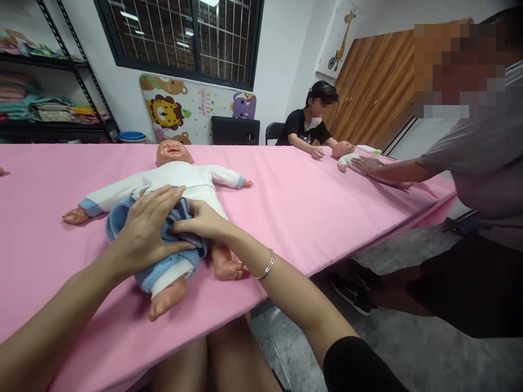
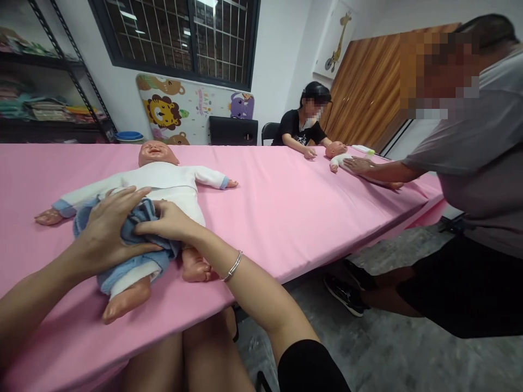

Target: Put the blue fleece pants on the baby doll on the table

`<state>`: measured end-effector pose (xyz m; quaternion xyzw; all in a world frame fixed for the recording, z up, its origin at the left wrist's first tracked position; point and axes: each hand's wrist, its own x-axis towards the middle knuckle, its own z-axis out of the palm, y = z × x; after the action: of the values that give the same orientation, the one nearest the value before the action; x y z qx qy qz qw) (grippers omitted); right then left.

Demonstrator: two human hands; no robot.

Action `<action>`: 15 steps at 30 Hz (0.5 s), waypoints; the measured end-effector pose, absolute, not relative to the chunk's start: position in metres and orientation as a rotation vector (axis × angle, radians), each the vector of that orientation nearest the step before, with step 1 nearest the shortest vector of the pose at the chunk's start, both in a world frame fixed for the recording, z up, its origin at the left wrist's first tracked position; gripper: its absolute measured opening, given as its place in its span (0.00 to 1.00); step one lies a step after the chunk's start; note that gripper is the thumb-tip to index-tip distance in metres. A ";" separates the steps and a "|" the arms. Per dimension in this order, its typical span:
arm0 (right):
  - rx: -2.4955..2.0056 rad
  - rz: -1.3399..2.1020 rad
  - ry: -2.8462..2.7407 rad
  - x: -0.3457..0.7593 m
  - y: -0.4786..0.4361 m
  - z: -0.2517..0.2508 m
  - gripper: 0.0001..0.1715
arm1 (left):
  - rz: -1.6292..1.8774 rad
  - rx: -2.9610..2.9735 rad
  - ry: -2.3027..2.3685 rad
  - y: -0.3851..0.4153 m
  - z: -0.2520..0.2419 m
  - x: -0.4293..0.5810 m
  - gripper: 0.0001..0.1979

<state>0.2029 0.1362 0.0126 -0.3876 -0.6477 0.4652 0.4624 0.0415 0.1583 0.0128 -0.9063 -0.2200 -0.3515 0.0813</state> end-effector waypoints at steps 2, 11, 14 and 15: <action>-0.951 1.158 -1.693 0.204 0.132 0.016 0.08 | -0.948 -2.709 -0.660 0.166 0.010 0.038 0.38; -1.186 0.952 -1.656 0.212 0.130 0.021 0.12 | -0.581 -2.913 -0.974 0.183 0.020 0.020 0.28; -0.964 1.332 -1.470 0.216 0.127 0.030 0.17 | -0.536 -3.014 -0.949 0.180 0.024 0.018 0.23; -0.910 1.397 -1.439 0.216 0.126 0.032 0.18 | -0.513 -3.007 -0.983 0.179 0.025 0.018 0.24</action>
<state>0.2160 0.1259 0.0321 -0.3685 -0.5826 0.5658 0.4524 0.0183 0.1790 0.0248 -0.9378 -0.3066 -0.1600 -0.0315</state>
